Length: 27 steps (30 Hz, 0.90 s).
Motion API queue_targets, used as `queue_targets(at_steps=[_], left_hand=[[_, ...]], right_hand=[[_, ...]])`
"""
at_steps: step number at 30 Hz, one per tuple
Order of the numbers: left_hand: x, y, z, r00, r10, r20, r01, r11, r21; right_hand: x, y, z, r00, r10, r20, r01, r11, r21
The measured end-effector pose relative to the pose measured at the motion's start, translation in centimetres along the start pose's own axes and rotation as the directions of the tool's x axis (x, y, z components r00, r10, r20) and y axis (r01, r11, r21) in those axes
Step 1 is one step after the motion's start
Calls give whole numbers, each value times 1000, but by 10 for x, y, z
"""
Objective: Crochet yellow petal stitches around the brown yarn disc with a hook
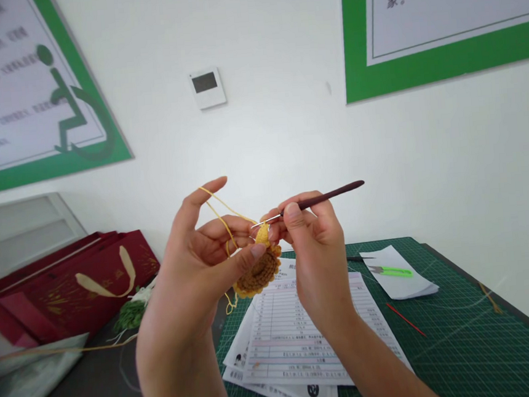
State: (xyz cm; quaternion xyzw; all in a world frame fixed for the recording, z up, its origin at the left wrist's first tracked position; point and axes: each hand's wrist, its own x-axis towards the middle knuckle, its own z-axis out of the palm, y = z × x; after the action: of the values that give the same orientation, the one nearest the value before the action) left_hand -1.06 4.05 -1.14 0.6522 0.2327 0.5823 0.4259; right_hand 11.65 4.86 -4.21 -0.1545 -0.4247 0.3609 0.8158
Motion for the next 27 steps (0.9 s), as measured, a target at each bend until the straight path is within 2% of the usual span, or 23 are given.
queue_targets(at_steps=[7, 15, 19, 23, 27], left_hand=[[-1, -1, 8, 1000, 26, 0, -26, 999, 46], [-1, 3, 8, 999, -10, -52, 7, 998, -56], [-1, 2, 5, 999, -1, -37, -3, 995, -98], [-1, 2, 3, 1000, -8, 1, 8, 992, -124], [-1, 4, 2, 1000, -4, 27, 9, 986, -165]], right_hand=[[3, -1, -2, 1000, 15, -22, -15, 1000, 15], [3, -4, -3, 999, 2, 53, -2, 1000, -4], [4, -5, -5, 995, 6, 101, -4, 1000, -23], [8, -7, -8, 981, 69, 180, -71, 997, 5], [13, -10, -12, 947, 174, 270, -191, 981, 40]])
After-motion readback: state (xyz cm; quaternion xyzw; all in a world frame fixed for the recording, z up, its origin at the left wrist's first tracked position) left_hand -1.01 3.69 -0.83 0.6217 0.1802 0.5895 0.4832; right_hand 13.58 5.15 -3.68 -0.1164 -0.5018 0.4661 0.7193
